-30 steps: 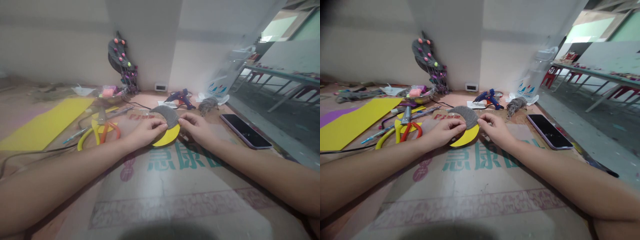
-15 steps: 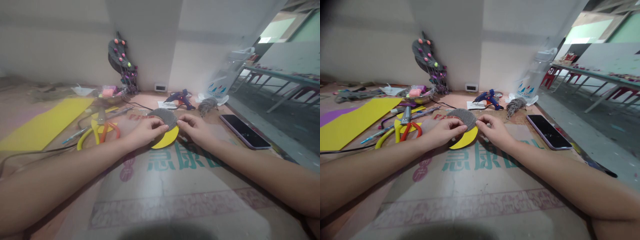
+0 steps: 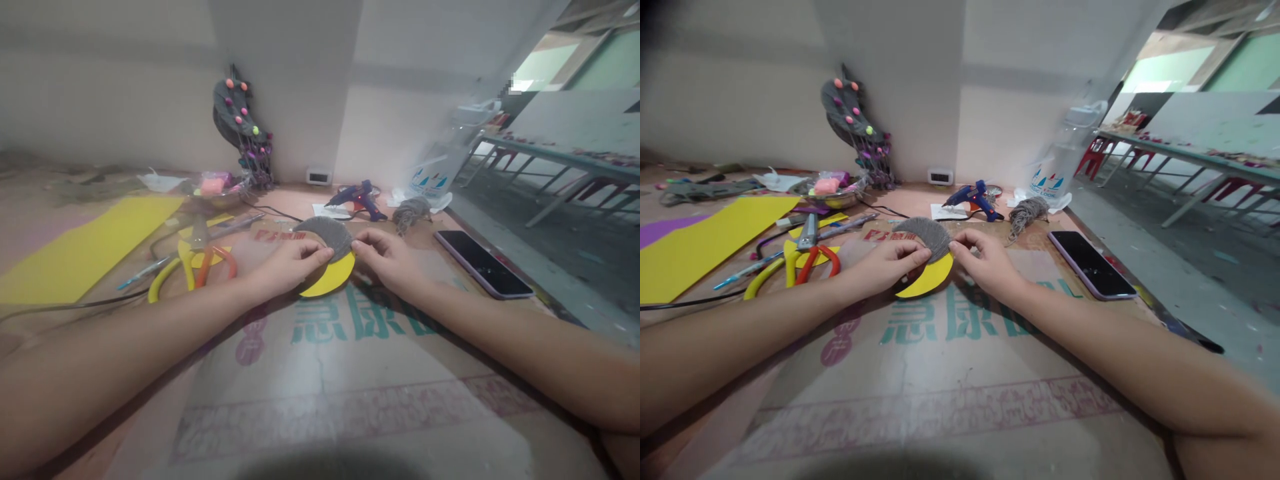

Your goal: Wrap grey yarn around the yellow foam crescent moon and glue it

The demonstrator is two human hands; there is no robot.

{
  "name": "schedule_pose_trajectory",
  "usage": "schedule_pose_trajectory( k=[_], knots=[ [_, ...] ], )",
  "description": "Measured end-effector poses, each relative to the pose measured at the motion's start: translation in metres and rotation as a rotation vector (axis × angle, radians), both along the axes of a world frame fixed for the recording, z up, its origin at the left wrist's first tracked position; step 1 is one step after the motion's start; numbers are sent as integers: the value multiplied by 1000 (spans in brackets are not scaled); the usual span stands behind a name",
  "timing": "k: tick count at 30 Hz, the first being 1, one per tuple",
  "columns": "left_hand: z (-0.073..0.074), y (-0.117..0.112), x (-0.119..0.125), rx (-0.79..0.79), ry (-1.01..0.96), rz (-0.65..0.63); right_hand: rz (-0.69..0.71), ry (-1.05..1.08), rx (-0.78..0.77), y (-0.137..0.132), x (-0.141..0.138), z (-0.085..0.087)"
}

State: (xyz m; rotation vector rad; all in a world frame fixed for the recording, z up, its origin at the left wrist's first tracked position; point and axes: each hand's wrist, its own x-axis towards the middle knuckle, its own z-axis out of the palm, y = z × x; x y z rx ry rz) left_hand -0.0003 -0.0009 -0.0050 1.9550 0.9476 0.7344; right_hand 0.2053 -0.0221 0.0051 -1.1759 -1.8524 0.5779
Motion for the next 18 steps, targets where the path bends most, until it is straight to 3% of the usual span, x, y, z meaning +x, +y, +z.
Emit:
schedule_pose_trajectory(
  k=[5,10,18],
  knots=[
    [2,0,0,-18,-27,38,-9,9,-4,-1,0,1],
    [3,0,1,-171,-98,44,-14,-5,21,0,1,0],
    [5,0,1,-69,-15,1,-16,-24,68,0,1,0]
  ],
)
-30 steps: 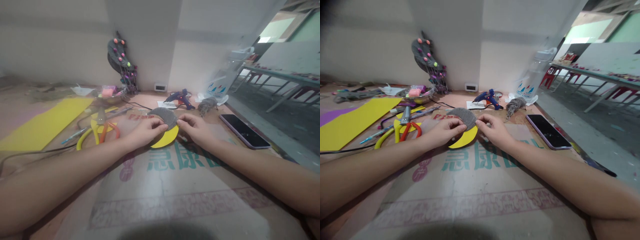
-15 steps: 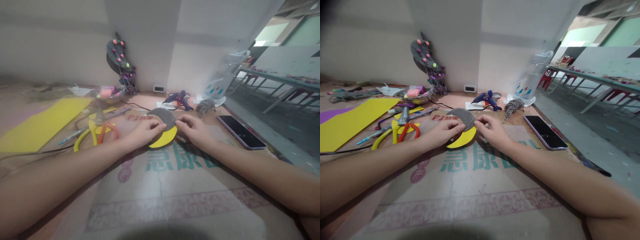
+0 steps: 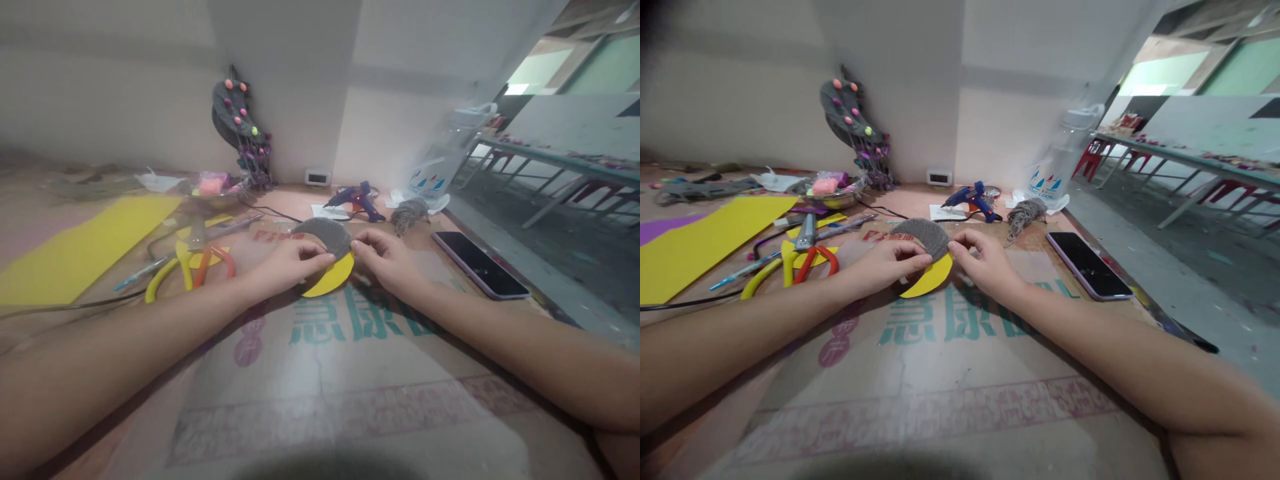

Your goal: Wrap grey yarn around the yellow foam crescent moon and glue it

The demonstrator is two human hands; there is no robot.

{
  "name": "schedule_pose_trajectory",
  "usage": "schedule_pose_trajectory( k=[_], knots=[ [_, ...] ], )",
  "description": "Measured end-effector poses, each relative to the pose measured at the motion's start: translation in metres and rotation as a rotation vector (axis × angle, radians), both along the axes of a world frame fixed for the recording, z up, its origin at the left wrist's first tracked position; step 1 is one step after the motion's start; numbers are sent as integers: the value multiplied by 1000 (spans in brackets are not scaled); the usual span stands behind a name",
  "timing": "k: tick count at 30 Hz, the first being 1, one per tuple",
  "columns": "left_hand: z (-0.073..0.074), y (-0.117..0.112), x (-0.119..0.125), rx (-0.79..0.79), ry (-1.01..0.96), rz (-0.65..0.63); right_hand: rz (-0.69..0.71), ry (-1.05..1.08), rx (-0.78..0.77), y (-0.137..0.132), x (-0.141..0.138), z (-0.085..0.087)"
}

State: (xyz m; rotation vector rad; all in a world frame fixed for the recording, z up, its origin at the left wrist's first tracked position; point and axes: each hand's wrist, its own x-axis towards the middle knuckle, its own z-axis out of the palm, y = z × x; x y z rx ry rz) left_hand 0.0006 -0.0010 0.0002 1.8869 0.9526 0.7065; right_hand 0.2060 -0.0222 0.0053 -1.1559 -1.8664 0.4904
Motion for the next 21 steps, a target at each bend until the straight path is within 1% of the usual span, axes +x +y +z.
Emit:
schedule_pose_trajectory(
  k=[6,10,13,18,21],
  knots=[
    [-2,0,0,-17,-27,45,2,16,-10,1,1,-1],
    [-3,0,0,-19,-26,17,1,12,-2,0,0,0],
    [-4,1,0,3,-20,9,-4,2,-17,0,-1,0],
    [-5,3,0,80,0,41,22,26,-42,1,0,-1],
    [-4,2,1,75,-10,37,29,40,-54,2,1,-2]
  ],
)
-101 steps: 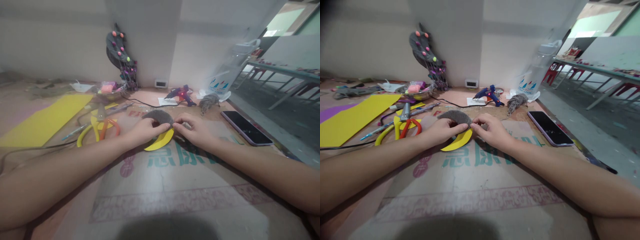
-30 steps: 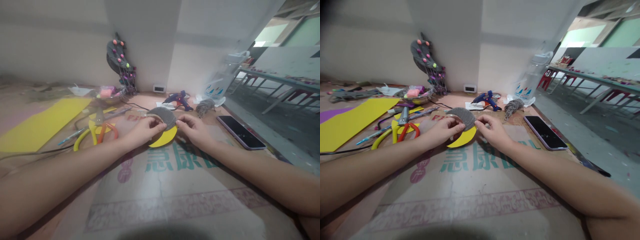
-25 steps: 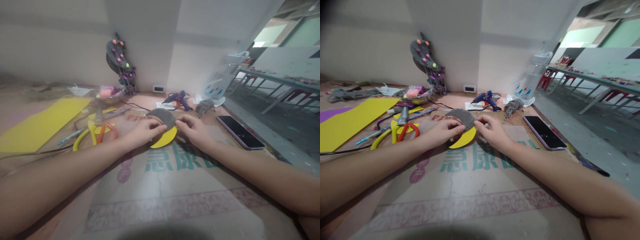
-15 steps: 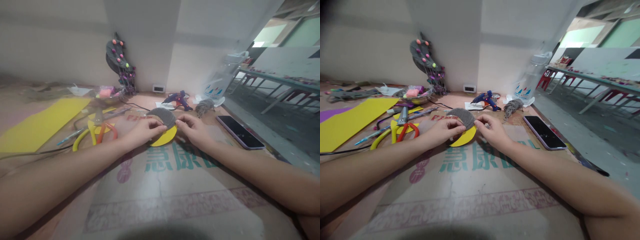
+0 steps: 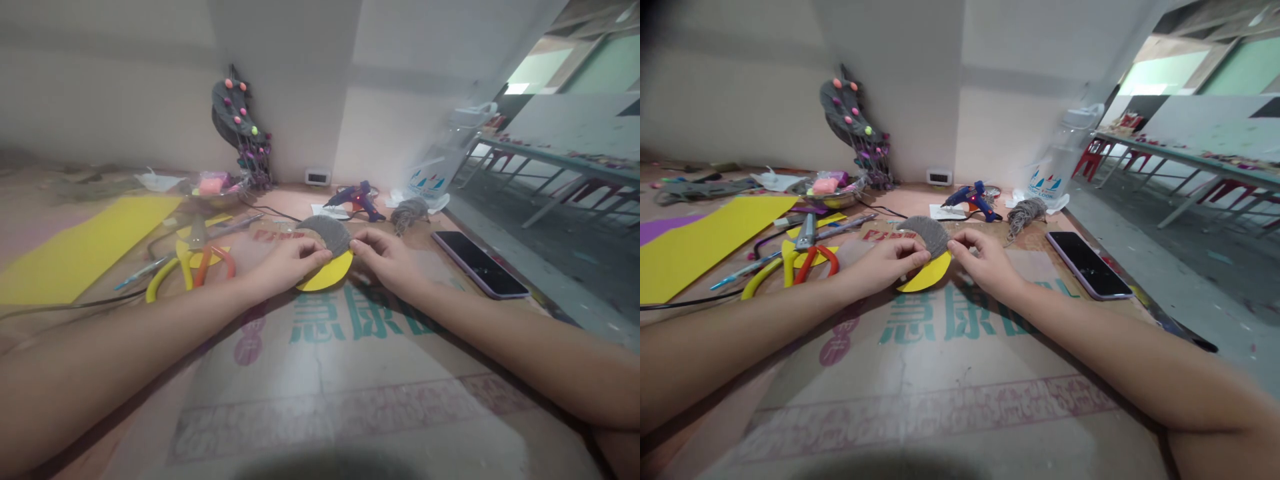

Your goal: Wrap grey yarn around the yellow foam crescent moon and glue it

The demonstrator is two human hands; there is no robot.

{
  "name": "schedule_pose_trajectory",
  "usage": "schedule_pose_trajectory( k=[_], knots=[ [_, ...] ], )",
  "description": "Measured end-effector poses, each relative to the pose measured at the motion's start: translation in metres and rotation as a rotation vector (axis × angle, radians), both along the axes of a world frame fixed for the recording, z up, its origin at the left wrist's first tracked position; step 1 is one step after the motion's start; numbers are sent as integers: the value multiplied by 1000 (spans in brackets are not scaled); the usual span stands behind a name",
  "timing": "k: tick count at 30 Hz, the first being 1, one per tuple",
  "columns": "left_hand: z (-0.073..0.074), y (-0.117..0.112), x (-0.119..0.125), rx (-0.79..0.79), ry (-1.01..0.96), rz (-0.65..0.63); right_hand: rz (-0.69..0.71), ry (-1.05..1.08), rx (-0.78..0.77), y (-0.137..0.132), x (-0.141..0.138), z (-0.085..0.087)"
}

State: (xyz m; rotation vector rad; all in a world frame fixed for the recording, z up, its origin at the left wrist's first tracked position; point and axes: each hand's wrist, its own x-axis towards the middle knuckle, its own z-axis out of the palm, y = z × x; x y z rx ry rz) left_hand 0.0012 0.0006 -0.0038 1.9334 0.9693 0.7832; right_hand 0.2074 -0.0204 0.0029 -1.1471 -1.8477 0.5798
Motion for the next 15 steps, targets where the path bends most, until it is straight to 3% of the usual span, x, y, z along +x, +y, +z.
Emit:
schedule_pose_trajectory(
  k=[7,15],
  knots=[
    [3,-3,0,-163,-104,5,37,5,-42,-2,-2,1],
    [0,-1,-1,-115,-24,81,7,5,-35,0,-2,1]
  ],
)
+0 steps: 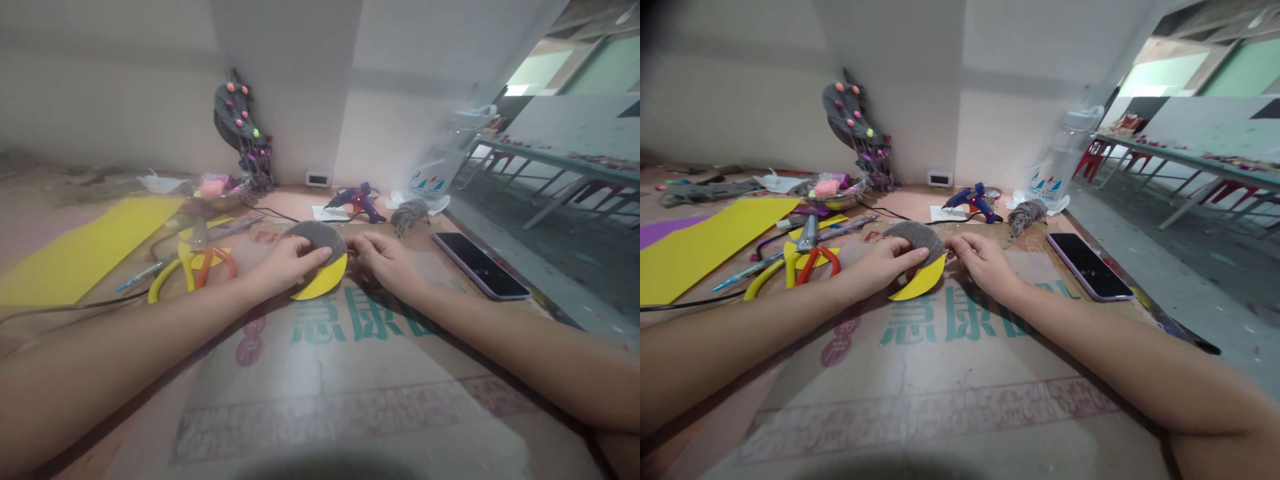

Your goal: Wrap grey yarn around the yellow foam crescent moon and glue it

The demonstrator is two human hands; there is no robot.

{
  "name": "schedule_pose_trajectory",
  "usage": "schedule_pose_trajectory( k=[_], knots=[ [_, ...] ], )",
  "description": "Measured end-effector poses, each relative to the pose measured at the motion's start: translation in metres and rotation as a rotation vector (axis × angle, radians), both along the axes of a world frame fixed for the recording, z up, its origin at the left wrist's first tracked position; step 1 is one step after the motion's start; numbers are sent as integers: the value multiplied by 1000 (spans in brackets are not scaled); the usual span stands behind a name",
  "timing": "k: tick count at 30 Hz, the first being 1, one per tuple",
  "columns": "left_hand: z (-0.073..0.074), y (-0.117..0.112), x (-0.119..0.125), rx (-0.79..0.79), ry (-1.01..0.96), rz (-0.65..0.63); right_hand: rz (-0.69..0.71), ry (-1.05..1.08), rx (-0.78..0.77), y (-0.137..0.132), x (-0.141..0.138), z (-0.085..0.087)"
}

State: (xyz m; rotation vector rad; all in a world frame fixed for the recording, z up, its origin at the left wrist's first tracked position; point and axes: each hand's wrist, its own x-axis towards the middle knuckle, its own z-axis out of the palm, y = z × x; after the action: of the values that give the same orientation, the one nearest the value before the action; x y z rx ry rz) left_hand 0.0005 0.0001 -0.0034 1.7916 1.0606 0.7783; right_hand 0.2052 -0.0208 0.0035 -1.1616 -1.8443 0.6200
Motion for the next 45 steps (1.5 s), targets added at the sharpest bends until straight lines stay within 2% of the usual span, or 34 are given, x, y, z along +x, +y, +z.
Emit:
schedule_pose_trajectory(
  k=[4,9,14,16,20,24,28,32,36,39,42,45],
  knots=[
    [2,-1,1,2,4,20,8,74,-13,1,0,1],
    [6,-4,1,-35,-5,61,-35,-83,42,-1,-2,2],
    [7,-3,2,38,-60,230,-39,-37,23,1,1,2],
    [7,-2,2,61,-86,258,-69,-34,32,5,2,0],
    [8,-5,2,30,-91,222,-51,8,37,9,5,-2],
    [8,-6,0,2,-83,154,-10,45,144,6,6,-2],
    [8,-8,0,80,-136,42,70,-132,316,-1,3,-3],
    [8,-12,1,196,-157,-51,100,-300,390,-7,0,-4],
    [9,-21,1,157,-188,-112,70,-311,540,-12,0,-1],
    [10,-24,0,163,-176,-162,136,-483,638,-12,0,0],
    [9,-19,1,147,-193,-131,169,-622,708,-11,-1,-1],
    [10,-11,2,109,-208,26,200,-602,710,-12,-1,1]
  ],
)
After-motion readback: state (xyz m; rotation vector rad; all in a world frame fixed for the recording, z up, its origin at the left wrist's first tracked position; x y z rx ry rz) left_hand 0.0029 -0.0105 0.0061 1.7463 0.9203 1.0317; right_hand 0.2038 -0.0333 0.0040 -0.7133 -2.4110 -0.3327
